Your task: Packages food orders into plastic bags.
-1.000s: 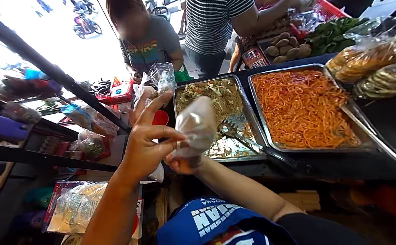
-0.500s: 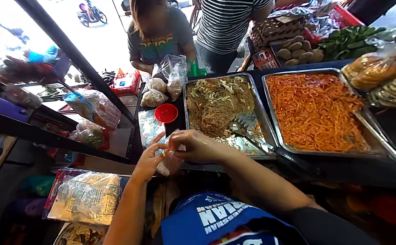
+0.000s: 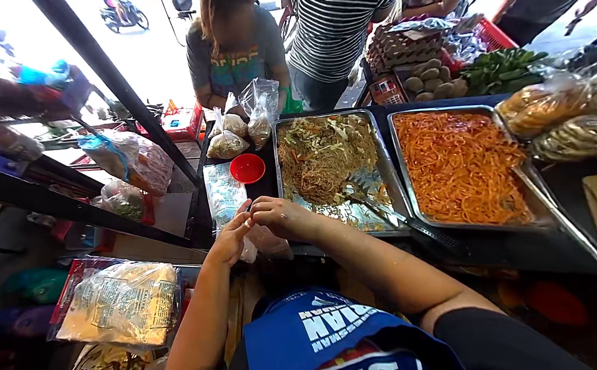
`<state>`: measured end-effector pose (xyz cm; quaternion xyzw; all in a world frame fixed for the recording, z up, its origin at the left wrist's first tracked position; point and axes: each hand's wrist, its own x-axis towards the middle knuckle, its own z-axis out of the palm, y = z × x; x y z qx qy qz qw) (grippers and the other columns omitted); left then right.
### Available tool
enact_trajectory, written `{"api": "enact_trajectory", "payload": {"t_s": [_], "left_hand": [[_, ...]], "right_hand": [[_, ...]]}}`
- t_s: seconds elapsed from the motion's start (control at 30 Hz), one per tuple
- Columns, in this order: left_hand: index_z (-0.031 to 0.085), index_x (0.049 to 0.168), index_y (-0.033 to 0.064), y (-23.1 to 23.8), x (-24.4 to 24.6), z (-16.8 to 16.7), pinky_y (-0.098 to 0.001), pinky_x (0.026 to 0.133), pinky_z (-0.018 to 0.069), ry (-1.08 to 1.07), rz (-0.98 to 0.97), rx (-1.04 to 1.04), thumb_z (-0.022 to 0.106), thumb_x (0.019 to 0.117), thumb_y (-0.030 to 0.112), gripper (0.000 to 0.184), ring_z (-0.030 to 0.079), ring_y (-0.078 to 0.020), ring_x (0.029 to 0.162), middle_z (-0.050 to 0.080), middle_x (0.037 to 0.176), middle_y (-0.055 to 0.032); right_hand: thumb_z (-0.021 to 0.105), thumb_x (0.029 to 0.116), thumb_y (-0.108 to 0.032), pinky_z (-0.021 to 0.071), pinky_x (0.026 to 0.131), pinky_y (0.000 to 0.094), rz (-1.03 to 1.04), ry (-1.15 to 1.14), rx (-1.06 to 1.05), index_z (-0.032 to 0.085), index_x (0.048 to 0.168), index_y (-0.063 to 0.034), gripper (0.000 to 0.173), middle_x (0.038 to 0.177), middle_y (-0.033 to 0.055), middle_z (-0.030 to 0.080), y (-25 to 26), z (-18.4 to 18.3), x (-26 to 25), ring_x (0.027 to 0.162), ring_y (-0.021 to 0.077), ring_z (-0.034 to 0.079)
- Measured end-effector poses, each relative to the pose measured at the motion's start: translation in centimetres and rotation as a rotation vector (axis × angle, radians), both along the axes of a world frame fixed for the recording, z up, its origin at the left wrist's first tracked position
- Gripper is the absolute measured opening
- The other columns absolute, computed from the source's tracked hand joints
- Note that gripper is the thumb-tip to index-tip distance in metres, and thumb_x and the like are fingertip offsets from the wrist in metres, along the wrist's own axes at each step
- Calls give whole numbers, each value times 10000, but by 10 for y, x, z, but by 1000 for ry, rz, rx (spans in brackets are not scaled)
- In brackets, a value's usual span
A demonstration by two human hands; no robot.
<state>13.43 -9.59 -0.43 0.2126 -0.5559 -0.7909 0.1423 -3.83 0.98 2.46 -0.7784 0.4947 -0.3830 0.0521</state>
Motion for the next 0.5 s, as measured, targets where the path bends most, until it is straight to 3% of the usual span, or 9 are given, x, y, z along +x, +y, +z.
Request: {"api": "enact_trajectory", "payload": {"t_s": [0.07,0.13,0.17,0.27,0.33,0.5], "left_hand": [[677,960,14,6,-7,2,-365,1076,466,2,109,16,539,1011,42,149,521,-177,1310,465,1518,-115],[662,967,0,12,-11,0,-372,1049,489,1,210,2,536,1009,43,139,535,-190,1288,467,1506,-122],[652,997,-5,14,-12,-1,-368,1034,496,-8,250,-8,520,1018,52,146,542,-187,1269,465,1496,-125],[653,1071,-17,21,-18,0,-348,1007,505,-42,349,-13,478,1040,53,192,566,-171,1212,505,1439,-126],[655,1097,-22,28,-23,0,-336,1012,499,-52,411,-1,480,1047,50,196,571,-167,1204,537,1403,-125],[644,1200,-40,40,-30,3,-336,1033,483,-68,580,78,499,1058,74,232,556,-182,1251,528,1440,-143]], "right_hand": [[574,939,66,534,1019,372,-129,-100,-55,708,860,-40,188,1091,94,714,4,-7,3,1156,231,641],[621,891,17,498,1079,447,-282,-222,-50,732,945,-61,146,1314,122,635,14,-9,10,1296,266,558],[652,870,-26,518,1046,464,-341,-266,-39,715,992,-59,141,1331,139,600,18,-11,15,1279,276,560],[674,931,-103,586,913,409,-407,-333,13,662,1065,-13,162,1103,142,683,24,-26,36,1039,240,676],[668,949,-95,592,870,350,-460,-346,1,643,1063,-1,150,997,119,707,20,-35,45,931,200,695],[715,913,-74,600,860,344,-562,-364,-106,629,1025,-22,150,974,95,709,8,-41,53,924,187,700]]}}
